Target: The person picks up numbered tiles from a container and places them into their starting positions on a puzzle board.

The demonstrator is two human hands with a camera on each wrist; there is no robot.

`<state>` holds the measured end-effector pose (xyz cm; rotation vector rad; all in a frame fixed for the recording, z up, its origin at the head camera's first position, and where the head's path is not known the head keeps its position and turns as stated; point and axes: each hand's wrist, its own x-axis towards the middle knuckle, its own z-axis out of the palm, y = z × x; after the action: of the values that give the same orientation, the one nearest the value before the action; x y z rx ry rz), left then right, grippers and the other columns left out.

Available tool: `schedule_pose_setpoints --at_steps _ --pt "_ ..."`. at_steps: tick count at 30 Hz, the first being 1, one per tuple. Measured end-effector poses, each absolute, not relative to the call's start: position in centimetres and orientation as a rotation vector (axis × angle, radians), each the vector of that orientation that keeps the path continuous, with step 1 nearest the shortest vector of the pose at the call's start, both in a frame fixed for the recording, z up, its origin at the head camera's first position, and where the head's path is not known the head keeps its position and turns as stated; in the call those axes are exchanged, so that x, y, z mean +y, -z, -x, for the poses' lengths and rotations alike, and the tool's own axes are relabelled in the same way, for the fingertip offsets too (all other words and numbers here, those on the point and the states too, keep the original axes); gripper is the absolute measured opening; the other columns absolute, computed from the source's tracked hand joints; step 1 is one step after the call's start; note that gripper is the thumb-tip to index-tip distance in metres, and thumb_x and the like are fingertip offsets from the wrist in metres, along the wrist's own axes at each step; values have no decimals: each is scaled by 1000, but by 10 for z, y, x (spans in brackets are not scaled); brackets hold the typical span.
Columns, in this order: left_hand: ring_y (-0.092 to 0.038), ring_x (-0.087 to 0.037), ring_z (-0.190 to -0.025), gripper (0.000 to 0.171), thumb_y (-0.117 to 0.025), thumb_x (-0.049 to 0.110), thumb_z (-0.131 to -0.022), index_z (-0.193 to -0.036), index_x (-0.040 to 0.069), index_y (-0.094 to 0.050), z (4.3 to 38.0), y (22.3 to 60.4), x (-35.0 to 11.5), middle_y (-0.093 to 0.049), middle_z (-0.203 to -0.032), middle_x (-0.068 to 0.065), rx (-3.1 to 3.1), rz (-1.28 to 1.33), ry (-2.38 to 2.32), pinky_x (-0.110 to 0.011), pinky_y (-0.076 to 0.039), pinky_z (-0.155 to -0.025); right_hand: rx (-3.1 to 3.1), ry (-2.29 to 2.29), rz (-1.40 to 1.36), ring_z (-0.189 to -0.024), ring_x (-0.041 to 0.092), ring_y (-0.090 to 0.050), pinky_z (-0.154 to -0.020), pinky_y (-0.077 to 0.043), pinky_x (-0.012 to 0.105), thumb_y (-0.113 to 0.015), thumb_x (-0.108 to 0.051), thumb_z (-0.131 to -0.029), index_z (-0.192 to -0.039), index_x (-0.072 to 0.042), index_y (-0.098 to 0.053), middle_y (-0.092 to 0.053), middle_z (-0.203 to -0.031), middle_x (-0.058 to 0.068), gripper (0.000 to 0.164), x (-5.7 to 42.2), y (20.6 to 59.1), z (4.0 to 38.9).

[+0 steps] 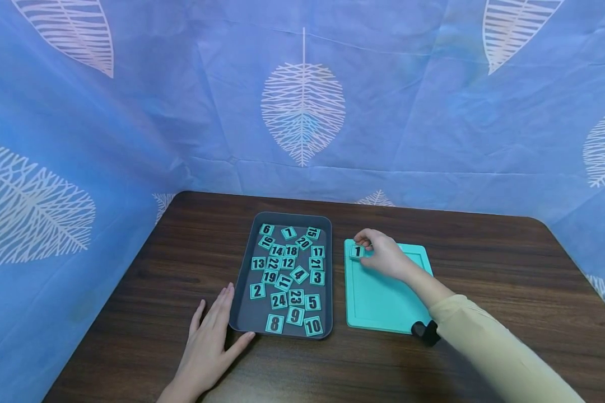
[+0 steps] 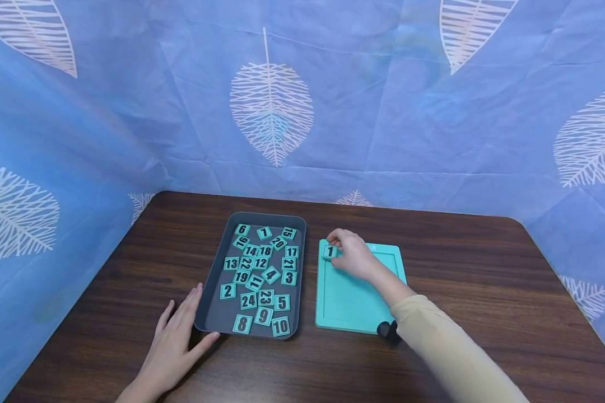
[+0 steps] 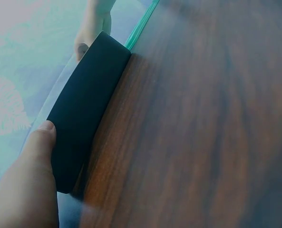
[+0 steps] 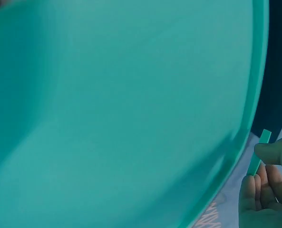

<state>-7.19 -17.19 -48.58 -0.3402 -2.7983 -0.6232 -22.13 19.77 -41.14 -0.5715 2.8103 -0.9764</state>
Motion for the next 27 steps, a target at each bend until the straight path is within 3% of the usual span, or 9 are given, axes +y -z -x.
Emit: schedule_pose_setpoints --at_steps 27 --pt "-28 -22 -140 91 -55 62 -88 -155 17 -12 71 484 -172 -26 -156 -5 -2846 330 630 -54 -11 -112 2780 977 541 -103 30 -54 -86 -50 40 -67 5 -83 -119 3 -55 -56 -115 16 38 207 428 228"
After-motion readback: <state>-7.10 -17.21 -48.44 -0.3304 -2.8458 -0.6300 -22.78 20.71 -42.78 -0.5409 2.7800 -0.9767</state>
